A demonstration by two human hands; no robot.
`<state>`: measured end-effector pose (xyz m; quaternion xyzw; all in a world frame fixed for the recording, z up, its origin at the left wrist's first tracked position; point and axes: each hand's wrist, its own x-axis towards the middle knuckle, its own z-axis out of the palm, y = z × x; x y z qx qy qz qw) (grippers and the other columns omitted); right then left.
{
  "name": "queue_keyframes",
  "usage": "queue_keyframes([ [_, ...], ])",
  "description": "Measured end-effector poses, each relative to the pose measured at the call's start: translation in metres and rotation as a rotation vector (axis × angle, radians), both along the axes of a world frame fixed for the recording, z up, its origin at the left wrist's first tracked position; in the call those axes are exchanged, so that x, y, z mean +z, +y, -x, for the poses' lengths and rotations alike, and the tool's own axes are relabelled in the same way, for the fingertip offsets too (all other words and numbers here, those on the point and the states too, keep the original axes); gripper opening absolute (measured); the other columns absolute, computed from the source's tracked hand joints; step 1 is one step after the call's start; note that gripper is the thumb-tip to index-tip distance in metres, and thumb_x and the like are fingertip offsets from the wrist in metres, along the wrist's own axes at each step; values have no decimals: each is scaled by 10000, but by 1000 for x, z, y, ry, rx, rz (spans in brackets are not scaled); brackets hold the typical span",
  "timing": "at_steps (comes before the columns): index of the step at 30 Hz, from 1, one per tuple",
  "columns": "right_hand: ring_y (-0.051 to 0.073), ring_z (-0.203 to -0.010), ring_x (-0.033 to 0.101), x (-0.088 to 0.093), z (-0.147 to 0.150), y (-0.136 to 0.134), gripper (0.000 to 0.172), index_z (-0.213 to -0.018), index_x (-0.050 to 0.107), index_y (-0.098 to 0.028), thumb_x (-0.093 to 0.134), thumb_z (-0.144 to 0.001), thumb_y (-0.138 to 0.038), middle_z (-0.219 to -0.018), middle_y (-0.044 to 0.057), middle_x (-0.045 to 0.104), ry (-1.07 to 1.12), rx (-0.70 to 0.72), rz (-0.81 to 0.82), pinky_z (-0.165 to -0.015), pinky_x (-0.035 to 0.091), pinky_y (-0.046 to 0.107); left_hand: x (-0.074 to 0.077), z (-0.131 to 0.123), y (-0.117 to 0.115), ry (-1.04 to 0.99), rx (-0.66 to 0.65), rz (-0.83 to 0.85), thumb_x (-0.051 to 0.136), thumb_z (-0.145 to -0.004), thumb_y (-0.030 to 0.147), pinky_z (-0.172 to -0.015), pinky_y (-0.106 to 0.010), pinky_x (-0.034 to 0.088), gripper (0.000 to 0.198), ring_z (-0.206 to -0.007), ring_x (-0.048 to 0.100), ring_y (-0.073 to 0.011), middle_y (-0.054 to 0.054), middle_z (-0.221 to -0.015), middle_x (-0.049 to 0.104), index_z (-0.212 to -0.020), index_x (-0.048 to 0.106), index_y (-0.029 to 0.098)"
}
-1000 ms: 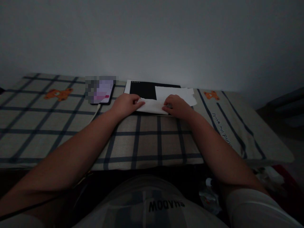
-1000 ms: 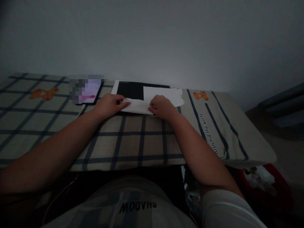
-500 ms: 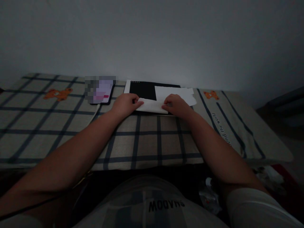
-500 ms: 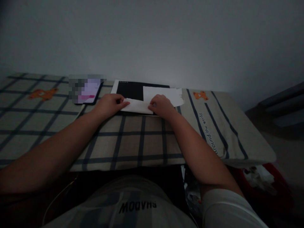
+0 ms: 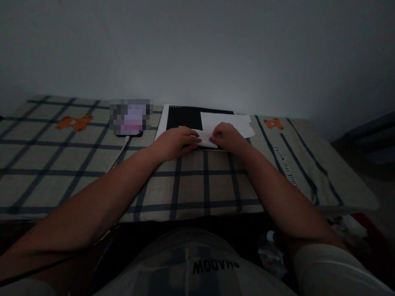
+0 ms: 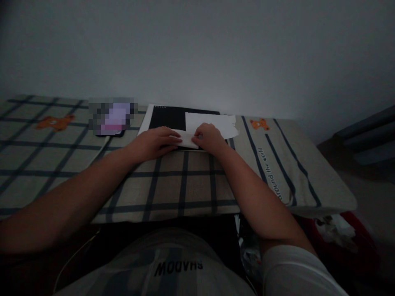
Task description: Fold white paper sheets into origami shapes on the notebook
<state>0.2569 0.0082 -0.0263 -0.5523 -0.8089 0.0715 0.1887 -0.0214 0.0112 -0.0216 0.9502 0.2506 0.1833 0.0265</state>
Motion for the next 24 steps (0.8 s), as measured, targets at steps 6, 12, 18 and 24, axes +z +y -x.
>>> queue_keyframes([
  [6,265,-964,665,0,2,0,80,-843,750,-219,766,-905,-268,-967,83,751,17,31,11,-948,524,439,2,-1,-1,91,121,43,466,-1137,385,-1044,-393,604,436,-1251,751,-273,-90,-1369,809,-1371,802,234],
  [12,309,-1106,713,9,4,-12,134,-1037,806,-194,714,-961,-252,-1138,132,801,-30,67,-14,-1011,536,466,9,2,4,154,186,94,468,-1110,306,-1171,-430,551,439,-1333,728,-283,-99,-1411,794,-1390,782,179],
  [18,302,-1124,765,22,2,-21,288,-1232,808,-205,581,-1080,-296,-1252,124,839,-30,29,39,-999,568,447,14,7,5,144,226,131,472,-1093,296,-1177,-405,541,438,-1343,720,-260,-89,-1426,785,-1406,761,193],
  [24,312,-1149,792,20,0,-22,380,-1419,753,-235,549,-1112,-326,-1350,114,824,36,22,45,-1033,590,472,11,9,6,100,168,140,483,-1076,282,-1148,-410,554,408,-1276,743,-263,-102,-1359,810,-1337,781,182],
])
